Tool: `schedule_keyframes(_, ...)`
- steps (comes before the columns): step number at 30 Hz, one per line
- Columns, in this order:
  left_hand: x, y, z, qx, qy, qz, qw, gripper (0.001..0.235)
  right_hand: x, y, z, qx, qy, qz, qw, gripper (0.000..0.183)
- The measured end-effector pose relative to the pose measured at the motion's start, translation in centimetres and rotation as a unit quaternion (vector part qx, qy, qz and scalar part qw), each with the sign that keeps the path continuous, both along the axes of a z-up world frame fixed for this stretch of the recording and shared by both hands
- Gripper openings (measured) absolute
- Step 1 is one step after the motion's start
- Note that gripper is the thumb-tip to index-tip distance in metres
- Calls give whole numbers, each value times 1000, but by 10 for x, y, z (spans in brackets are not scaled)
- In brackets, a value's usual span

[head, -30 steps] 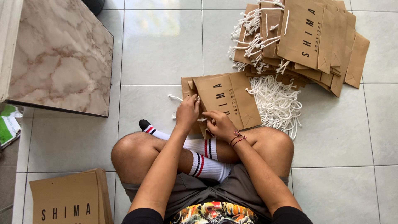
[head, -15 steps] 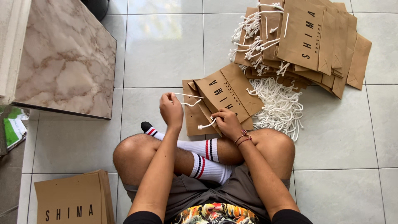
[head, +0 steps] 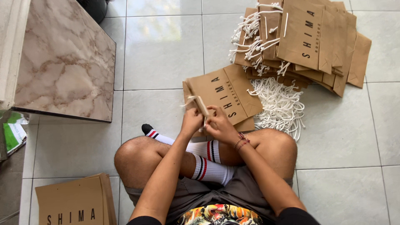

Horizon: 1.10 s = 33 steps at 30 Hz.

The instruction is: The person sits on the floor and repeatedly threads white drawstrings through the holes of brown paper shopping bags labeled 'SHIMA BOUTIQUE', then ties the ends into knots. The person handles the bags one at a time, completing each before moving to the next.

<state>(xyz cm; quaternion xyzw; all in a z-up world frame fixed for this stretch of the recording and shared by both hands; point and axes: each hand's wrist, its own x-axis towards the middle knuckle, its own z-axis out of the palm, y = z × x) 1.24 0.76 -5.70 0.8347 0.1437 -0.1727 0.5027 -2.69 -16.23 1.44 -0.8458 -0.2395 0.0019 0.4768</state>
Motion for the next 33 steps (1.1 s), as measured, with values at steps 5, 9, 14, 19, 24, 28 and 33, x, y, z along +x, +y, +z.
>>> schedule_keyframes(5,7,9,-14,-107,-16,112,988,23,-32,-5,43,-9,200,11,980,24)
schedule_keyframes(9,14,7,27,-168,-105,193,961,30,-29,-23,-23,94,546,-189,810,87)
schedule_keyframes(14,-2,14,23,-306,-183,158,921,27,-27,-3,-11,530,475,-277,645,24)
schedule_keyframes(19,-8,28,30,-310,-254,194,895,67,-14,1,15,631,409,-250,610,32)
schedule_keyframes(24,-19,6,121,-258,-244,259,898,48,45,-75,-3,608,224,-220,729,38)
schedule_keyframes(28,-15,2,100,-229,-215,252,915,33,58,-101,146,600,89,-249,756,37)
schedule_keyframes(33,-14,5,58,134,-97,27,986,68,72,-117,107,477,101,-451,748,14)
